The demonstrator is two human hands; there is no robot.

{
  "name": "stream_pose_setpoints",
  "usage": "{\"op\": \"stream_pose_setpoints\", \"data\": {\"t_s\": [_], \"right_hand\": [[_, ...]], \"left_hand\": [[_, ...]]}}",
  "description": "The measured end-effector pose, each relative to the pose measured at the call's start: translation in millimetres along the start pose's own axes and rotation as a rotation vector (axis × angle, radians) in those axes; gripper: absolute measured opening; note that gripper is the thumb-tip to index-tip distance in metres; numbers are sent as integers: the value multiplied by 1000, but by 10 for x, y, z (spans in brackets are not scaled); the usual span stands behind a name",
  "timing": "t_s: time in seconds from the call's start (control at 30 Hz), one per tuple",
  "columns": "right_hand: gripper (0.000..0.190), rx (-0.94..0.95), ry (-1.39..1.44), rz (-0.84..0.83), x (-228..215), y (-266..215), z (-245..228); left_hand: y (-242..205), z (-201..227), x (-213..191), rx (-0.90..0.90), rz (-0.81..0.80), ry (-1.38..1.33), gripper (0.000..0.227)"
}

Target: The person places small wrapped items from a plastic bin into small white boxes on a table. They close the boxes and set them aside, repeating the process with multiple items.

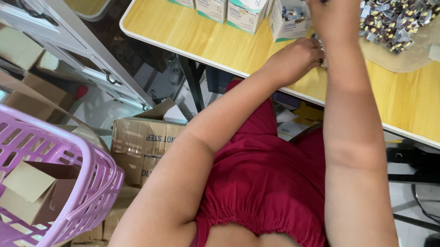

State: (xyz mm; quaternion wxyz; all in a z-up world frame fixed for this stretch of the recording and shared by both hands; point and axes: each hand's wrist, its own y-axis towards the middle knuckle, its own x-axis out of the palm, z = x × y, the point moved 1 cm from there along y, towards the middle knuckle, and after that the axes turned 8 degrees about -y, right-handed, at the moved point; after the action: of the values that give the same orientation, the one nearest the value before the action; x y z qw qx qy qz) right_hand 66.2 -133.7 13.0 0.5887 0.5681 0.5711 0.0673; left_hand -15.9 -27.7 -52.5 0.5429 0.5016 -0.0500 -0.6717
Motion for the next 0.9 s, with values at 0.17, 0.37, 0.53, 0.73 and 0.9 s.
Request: {"op": "stream_pose_setpoints", "data": {"t_s": [0.17,0.37,0.53,0.73,0.9], "right_hand": [[22,-160,-135,117,113,49,-101],[21,15,176,119,-187,-208,107],[12,95,86,145,-468,-532,365],[13,144,-1,-94,-489,-829,381],[30,-48,-150,-218,-388,-888,203]], "left_hand": [[12,-30,29,41,32,64,14],[-20,-19,26,23,137,5,21],[-22,75,-134,55,271,11,33],[305,-54,-537,115,408,270,32],[434,-200,-649,-84,218,482,9]]}}
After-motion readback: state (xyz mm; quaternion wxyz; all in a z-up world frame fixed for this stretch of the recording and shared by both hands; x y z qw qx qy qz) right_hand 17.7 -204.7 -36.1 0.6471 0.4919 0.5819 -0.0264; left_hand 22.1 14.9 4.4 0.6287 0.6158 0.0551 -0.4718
